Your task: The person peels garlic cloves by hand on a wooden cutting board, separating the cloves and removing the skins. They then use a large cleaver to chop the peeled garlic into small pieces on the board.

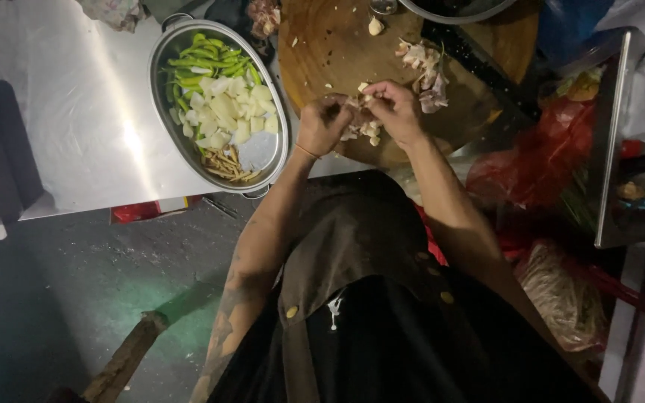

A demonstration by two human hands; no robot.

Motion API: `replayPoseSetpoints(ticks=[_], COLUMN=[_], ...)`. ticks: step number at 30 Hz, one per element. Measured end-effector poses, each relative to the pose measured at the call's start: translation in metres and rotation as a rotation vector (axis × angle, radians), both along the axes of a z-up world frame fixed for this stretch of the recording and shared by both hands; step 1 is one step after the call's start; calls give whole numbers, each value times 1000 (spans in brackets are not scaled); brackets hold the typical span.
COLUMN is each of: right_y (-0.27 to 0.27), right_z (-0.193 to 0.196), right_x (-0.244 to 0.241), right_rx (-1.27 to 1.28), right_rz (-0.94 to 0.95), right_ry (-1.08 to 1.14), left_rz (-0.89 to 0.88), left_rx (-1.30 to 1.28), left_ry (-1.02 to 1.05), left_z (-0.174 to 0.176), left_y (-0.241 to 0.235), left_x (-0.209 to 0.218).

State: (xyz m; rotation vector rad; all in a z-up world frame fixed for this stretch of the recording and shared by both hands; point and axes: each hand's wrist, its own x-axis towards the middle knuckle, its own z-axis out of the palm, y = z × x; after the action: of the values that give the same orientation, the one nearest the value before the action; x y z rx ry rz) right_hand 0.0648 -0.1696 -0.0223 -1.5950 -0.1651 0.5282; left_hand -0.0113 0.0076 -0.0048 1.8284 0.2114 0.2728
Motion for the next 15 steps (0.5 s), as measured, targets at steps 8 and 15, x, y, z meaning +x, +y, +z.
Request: replayPoseSetpoints(ticks=[8,15], right_y=[-16,7], right_z=[-12,13], right_x=[14,-13], right_rx=[-375,-200], right_rz=[253,150], right_ry=[-842,-498], left_rz=[88,240], left_rx=[-533,-1018], left_ry=[222,265], left_z=[-62,-8], left_y=[16,-5], left_x=[1,8])
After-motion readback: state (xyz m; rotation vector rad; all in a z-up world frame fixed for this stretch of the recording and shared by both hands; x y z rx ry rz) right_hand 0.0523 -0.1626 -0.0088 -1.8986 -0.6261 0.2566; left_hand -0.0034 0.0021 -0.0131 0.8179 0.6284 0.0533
